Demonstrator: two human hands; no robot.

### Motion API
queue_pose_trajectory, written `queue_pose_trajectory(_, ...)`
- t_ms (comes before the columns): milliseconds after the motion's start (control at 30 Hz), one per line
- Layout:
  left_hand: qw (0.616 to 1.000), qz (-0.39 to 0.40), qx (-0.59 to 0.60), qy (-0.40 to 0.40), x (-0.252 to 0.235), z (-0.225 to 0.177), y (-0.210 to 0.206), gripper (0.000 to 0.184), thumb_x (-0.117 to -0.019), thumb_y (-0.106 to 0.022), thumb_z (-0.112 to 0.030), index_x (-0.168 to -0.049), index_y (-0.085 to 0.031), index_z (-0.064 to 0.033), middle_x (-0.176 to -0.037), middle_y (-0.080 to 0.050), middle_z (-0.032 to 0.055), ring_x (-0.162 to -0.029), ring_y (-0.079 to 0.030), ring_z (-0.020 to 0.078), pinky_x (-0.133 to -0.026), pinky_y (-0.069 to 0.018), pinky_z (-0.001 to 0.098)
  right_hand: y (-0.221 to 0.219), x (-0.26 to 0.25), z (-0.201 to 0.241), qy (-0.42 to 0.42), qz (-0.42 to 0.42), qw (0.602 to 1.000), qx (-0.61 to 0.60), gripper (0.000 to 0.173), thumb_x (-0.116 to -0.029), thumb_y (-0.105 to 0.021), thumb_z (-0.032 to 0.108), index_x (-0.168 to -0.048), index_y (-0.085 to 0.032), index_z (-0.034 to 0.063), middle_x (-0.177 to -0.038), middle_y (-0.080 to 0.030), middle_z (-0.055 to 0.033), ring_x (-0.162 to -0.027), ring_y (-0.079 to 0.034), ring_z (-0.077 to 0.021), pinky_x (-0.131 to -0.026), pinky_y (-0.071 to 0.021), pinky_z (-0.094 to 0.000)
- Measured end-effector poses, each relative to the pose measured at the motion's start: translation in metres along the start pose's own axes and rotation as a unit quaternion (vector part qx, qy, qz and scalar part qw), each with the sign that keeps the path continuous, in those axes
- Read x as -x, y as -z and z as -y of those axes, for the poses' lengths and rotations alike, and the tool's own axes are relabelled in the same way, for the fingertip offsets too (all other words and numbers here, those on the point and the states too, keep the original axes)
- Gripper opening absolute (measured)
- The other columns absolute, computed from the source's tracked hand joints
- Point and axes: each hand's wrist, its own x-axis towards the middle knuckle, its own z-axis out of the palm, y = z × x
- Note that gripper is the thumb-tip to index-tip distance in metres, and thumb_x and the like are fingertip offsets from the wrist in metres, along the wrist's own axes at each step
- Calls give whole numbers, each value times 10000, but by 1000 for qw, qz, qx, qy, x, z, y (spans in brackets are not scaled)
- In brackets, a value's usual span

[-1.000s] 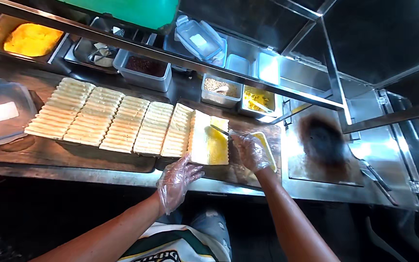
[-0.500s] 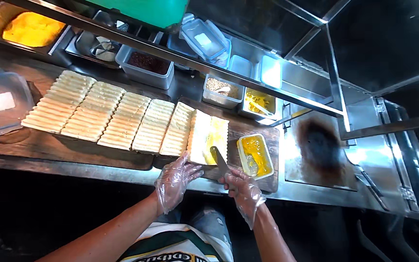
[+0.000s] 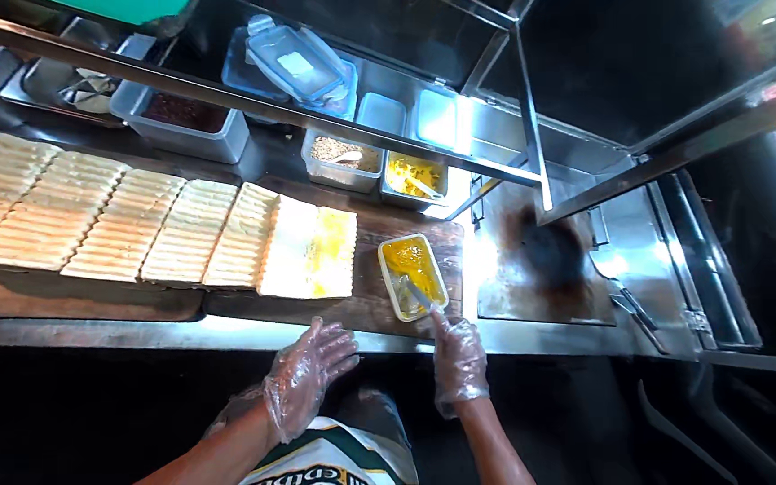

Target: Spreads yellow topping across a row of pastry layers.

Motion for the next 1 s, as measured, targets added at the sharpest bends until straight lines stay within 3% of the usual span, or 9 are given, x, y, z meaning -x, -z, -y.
queue_pose_trajectory(100,1000,24,-6,2,-3,17,-19,540,-1124,-308,-410,-1351,-540,22,-1234,-676,230,-1072,-708,352,-895,-599,486,9,23,-5,13,-9,989,145,423,-967,-595,169,-1353,-680,320,-1244,-691,-180,-1144,-666,-377,-870,-585,-516)
queue_pose_trajectory(233,999,22,-23,-14,-6,17,-24,526,-1122,-333,-400,-1337,-560,23,-1236,-684,222,-1080,-710,339,-900,-600,462,58,36,-14,51,-11,972,229,430,-939,-621,165,-1329,-694,331,-1147,-724,-157,-1078,-686,-369,-812,-585,-519)
queue_pose_trajectory(300,999,8,-29,-32,-8,11,-18,499,-1119,-360,-383,-1330,-570,17,-1230,-689,213,-1067,-715,331,-883,-605,449,84,35,-19,68,-40,980,184,401,-940,-619,160,-1271,-728,357,-1099,-747,-114,-1053,-699,-337,-823,-585,-513)
queue_pose_trajectory(367,998,-8,-25,-59,-8,5,-8,475,-1115,-374,-365,-1326,-576,11,-1210,-700,204,-1043,-722,322,-862,-609,440,97,31,-21,58,-38,998,13,358,-990,-579,166,-1274,-742,312,-1097,-755,-51,-1050,-704,-220,-898,-583,-446)
queue_pose_trajectory(467,994,-47,23,-92,-6,-9,4,453,-1108,-401,-355,-1338,-551,5,-1208,-694,208,-1036,-721,328,-849,-609,450,71,4,11,32,26,949,-312,333,-997,-615,141,-1311,-712,195,-1116,-757,-15,-982,-705,-110,-907,-581,-344)
queue_pose_trajectory(667,983,-79,71,-147,-12,-37,18,480,-1101,-417,-389,-1348,-536,4,-1231,-661,214,-1066,-689,334,-879,-585,484,9,-65,146,137,70,983,-96,454,-1066,-521,258,-1518,-503,295,-1247,-661,-209,-1157,-635,-418,-925,-540,-606)
queue_pose_trajectory(767,982,-84,74,-152,-10,-42,24,490,-1102,-421,-384,-1351,-534,22,-1238,-665,230,-1074,-697,346,-883,-594,488,-30,-48,135,183,14,982,-43,439,-1060,-493,276,-1496,-536,251,-1239,-675,-180,-1175,-635,-374,-963,-537,-564)
queue_pose_trajectory(900,984,-62,61,-156,-8,-51,32,451,-1104,-434,-335,-1362,-533,22,-1262,-663,220,-1086,-700,341,-887,-600,474,-45,13,106,174,-91,976,-94,308,-988,-590,184,-1239,-761,233,-1109,-736,-144,-1050,-707,-312,-880,-603,-480)
queue_pose_trajectory(1000,982,-57,65,-165,-12,-53,35,446,-1104,-434,-332,-1363,-527,19,-1267,-662,217,-1106,-694,340,-912,-592,486,-33,-24,132,137,-54,983,-109,365,-1040,-530,240,-1377,-668,218,-1148,-713,-156,-1046,-686,-333,-898,-568,-536)
